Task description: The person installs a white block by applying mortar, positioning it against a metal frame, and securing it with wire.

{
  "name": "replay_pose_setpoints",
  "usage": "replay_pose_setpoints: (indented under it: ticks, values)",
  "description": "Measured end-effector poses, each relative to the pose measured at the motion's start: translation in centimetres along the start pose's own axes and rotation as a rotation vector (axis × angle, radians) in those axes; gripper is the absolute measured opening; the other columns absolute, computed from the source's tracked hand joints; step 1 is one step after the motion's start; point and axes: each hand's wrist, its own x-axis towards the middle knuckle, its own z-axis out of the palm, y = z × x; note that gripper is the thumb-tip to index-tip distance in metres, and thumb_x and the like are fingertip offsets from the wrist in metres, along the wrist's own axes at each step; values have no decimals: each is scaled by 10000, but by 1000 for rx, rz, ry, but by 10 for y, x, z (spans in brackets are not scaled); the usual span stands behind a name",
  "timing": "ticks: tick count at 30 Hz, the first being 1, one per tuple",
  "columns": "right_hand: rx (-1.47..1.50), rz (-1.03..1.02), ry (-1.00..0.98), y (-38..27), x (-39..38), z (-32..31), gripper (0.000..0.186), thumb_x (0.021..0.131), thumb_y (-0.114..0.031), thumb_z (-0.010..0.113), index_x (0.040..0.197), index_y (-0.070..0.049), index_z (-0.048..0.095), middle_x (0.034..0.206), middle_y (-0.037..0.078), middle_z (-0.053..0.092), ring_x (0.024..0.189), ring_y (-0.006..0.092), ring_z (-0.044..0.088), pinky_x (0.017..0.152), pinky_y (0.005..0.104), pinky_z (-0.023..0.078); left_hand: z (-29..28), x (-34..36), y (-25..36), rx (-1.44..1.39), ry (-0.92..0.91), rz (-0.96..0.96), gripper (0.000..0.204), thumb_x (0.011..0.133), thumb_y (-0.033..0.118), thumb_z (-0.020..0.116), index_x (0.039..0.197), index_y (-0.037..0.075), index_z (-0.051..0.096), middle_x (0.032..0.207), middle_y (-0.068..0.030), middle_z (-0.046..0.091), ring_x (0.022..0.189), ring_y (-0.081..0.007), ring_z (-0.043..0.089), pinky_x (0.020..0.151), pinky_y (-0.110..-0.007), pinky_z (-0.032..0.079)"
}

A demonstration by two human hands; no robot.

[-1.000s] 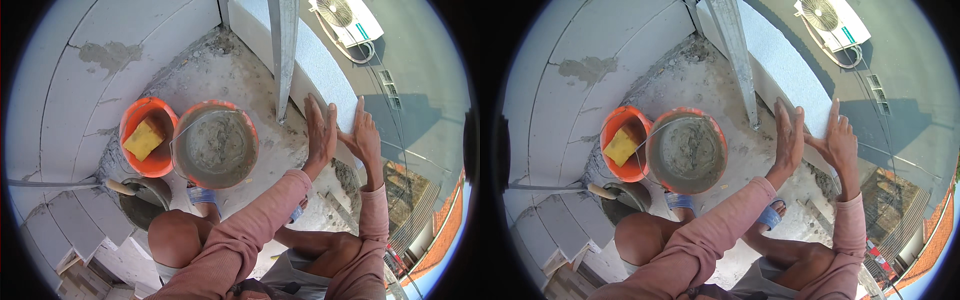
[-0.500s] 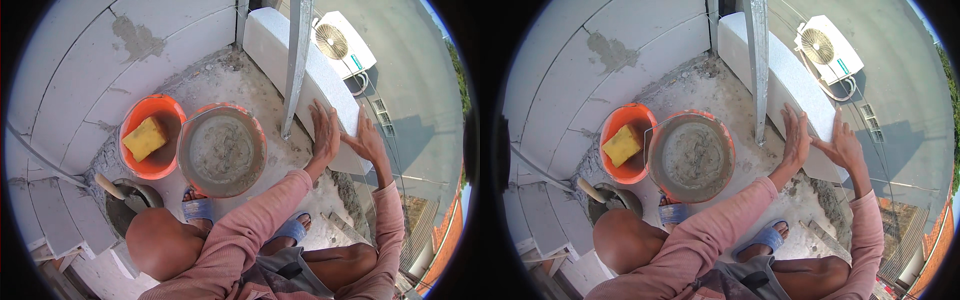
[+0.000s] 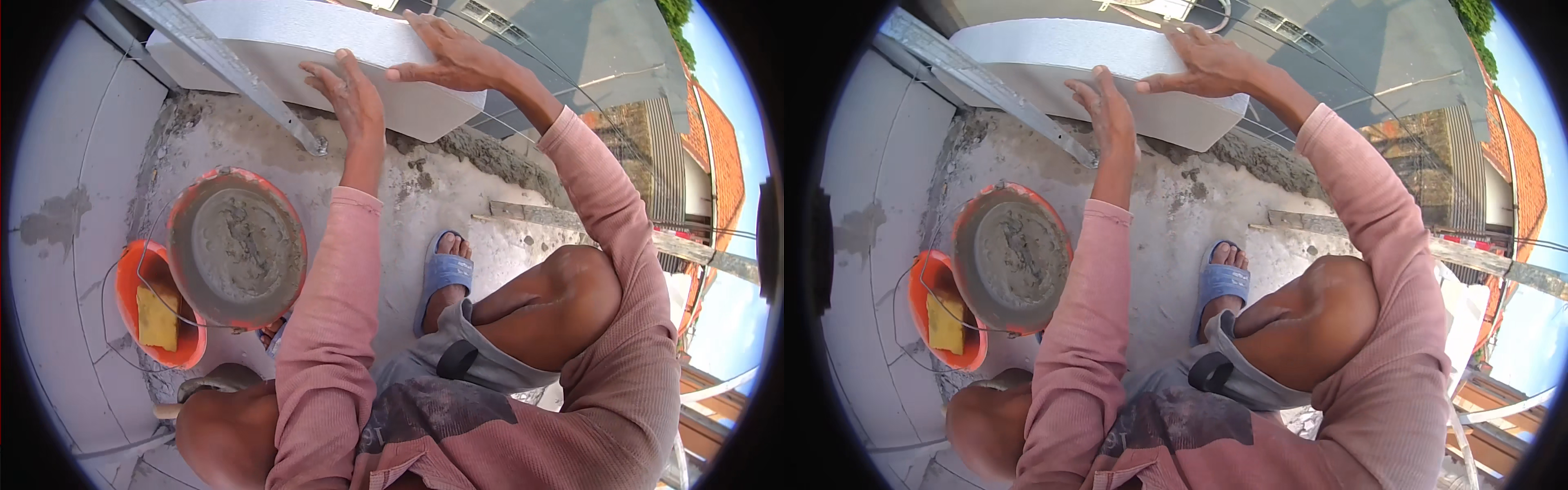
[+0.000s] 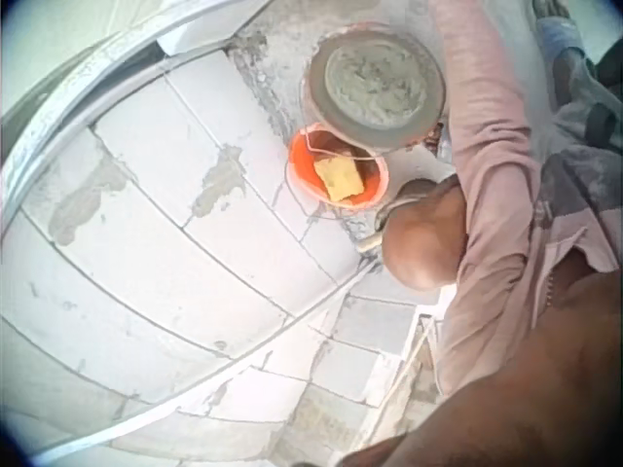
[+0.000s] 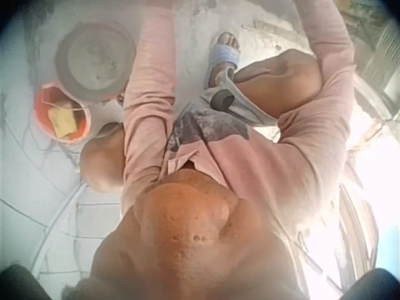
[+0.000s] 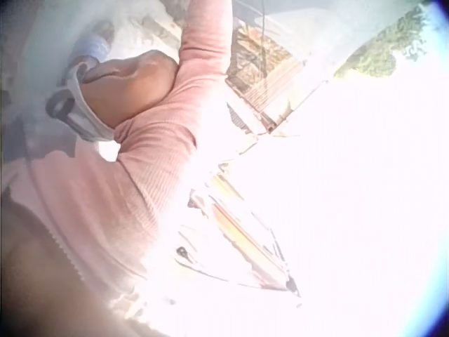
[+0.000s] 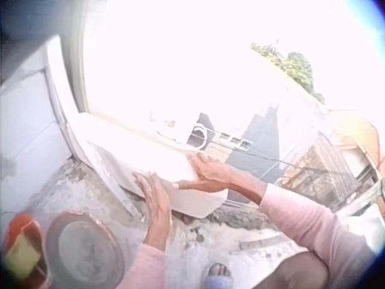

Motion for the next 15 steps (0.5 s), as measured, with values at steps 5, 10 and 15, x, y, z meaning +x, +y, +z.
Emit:
replay_pose_setpoints:
  ticks: [5, 10, 15]
  values:
    - [427, 267, 405, -27, -130, -80, 647, 984, -564, 602, 1194, 44, 676, 1055, 223, 650, 993, 329, 642, 859, 395, 504, 8, -22, 19, -78, -66, -183, 972, 1012, 655, 358, 1629, 135, -184, 1721, -155, -133, 1587, -388, 59, 1249, -548, 208]
    - [896, 987, 641, -104, -334, -41, 445, 1021, -385, 642, 798, -1, 663, 580, 8, 544, 563, 87, 500, 520, 284, 375, 23, -38, 0, -237, -14, -171, 816, 991, 538, 442, 1618, 139, 106, 1633, -130, 196, 1435, -330, 343, 1164, -623, 320]
    - [414, 1659, 185, -129, -503, 93, 360, 951, -331, 681, 1134, -26, 623, 967, 159, 618, 907, 270, 613, 790, 393, 497, 9, -25, 14, -313, 38, -136, 615, 943, 478, 474, 1438, 115, 431, 1449, -125, 409, 1364, -275, 393, 1132, -653, 318]
